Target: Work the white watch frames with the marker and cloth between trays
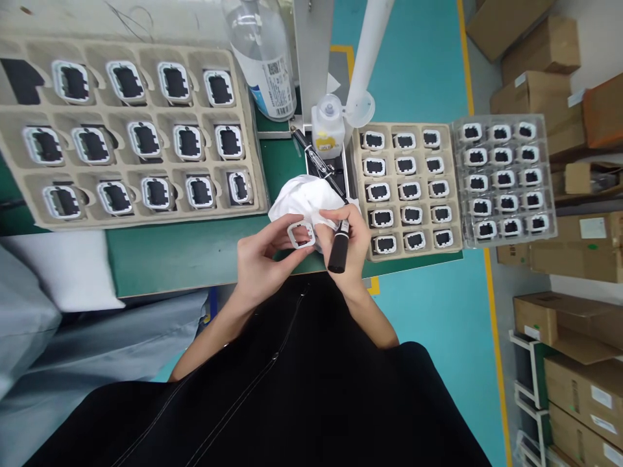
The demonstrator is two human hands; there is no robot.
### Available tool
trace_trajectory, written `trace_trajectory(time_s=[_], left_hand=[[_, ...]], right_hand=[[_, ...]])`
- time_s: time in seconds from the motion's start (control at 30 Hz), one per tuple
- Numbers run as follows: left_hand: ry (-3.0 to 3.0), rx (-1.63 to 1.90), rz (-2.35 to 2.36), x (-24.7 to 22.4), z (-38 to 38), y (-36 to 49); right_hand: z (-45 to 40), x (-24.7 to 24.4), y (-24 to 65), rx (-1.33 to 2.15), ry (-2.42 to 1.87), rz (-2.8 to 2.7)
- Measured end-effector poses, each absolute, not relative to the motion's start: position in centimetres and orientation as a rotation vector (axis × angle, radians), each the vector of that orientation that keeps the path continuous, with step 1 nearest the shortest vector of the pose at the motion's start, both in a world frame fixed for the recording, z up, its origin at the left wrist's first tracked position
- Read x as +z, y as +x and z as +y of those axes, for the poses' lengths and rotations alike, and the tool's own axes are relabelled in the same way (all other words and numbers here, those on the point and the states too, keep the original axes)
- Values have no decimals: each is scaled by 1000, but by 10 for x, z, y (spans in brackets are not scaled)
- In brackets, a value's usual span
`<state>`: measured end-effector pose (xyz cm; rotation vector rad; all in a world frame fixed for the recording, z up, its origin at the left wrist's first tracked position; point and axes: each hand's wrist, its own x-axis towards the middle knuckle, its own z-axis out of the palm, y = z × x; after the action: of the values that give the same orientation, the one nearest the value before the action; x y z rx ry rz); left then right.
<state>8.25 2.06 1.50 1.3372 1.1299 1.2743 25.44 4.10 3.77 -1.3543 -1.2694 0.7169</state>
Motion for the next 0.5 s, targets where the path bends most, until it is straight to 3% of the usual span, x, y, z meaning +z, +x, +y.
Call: trace_trajectory(time_s=[0.5], left_hand=[[1067,1140,1072,33,24,79]], right_hand=[[40,46,252,872,-1321,-1233]])
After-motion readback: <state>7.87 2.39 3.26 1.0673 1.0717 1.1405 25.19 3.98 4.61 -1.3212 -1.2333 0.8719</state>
